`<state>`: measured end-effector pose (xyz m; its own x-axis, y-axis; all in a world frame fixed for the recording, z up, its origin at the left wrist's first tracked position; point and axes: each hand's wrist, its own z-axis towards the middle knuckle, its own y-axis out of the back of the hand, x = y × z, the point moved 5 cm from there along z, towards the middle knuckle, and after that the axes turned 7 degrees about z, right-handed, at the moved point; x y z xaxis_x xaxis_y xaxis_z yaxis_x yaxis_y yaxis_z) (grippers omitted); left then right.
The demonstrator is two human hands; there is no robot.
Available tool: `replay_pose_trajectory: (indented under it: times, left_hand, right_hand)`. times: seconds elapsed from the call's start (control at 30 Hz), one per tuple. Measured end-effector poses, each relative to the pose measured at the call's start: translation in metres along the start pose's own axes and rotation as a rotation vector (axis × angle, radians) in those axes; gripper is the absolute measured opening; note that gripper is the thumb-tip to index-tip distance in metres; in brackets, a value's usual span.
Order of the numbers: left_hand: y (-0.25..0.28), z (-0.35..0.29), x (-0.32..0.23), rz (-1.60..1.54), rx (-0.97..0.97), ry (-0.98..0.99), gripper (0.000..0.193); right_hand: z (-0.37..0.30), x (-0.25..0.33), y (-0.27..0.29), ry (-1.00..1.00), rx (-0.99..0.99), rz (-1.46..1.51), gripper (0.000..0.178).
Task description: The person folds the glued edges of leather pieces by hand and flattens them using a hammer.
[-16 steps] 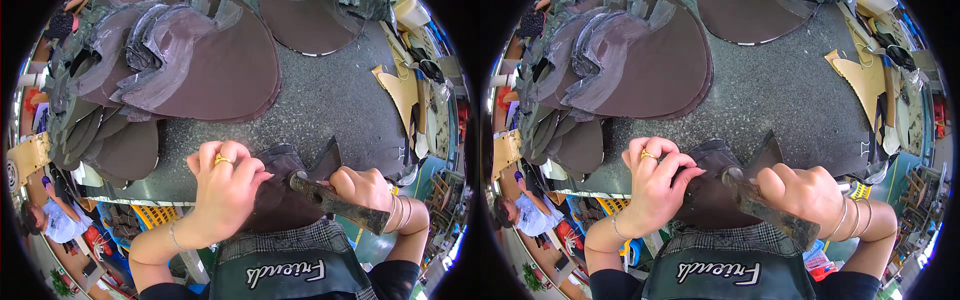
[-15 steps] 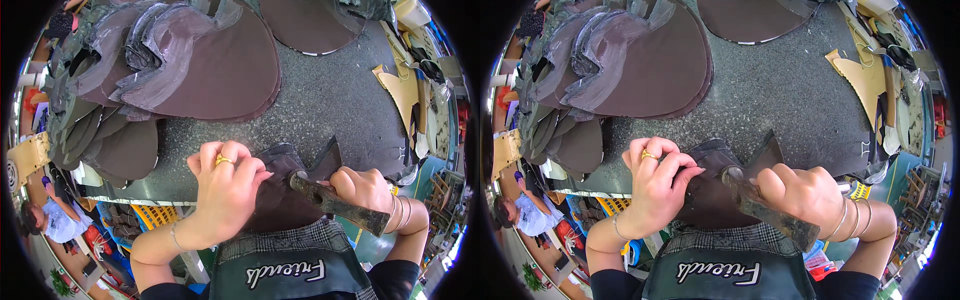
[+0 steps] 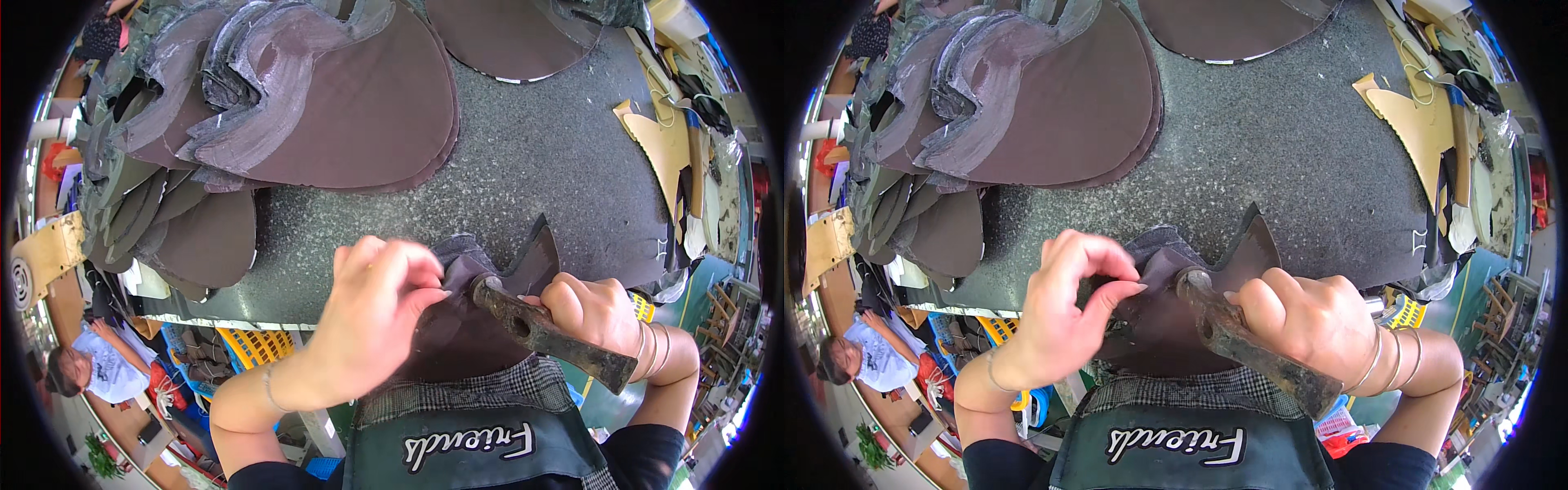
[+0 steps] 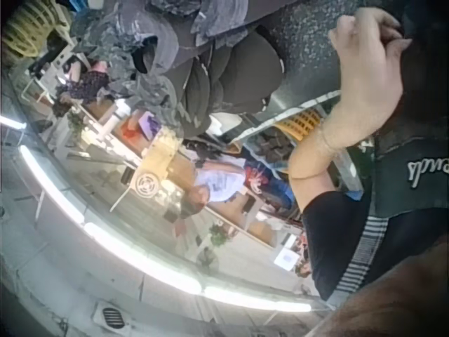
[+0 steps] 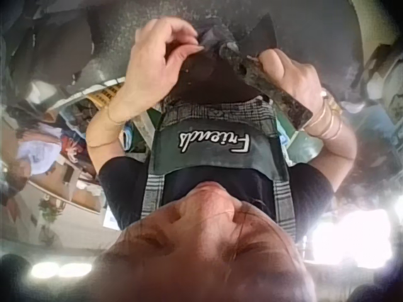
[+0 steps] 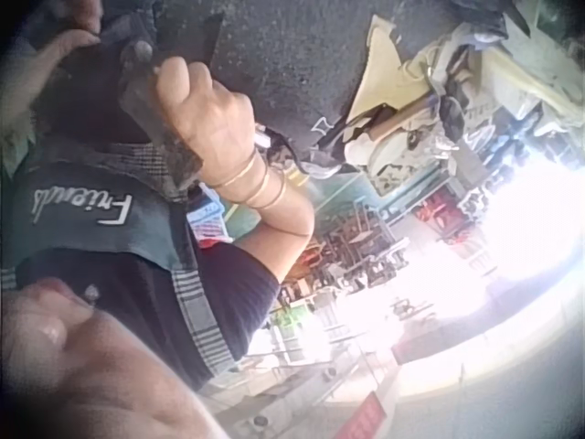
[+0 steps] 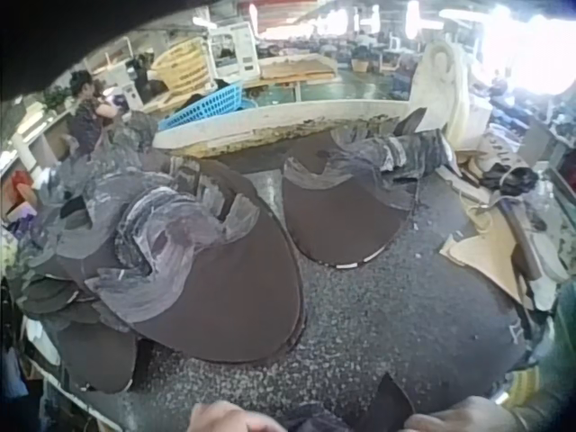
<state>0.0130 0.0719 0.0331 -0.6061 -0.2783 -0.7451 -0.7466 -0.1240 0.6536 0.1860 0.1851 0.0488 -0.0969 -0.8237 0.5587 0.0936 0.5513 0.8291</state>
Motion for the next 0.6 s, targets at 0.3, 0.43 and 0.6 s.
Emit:
replay_pose_trajectory:
  times: [0.3, 0.43, 0.6]
  left_hand:
    - [0.012, 0.012, 0.021, -0.396, 0.066, 0.26, 0.033]
    - [0.022, 0.007, 0.014, 0.012, -0.443, -0.083, 0.033]
    - [0.004, 0.034, -0.011, 0.132, -0.074, -0.195, 0.071]
  right_hand:
    - [-0.002, 0.0, -0.004, 0.012, -0.009, -0.033, 0.022]
    - [-0.002, 0.001, -0.004, 0.027, 0.004, -0.032, 0.022]
    - [-0.001, 0.003, -0.002, 0.019, 0.017, -0.044, 0.022]
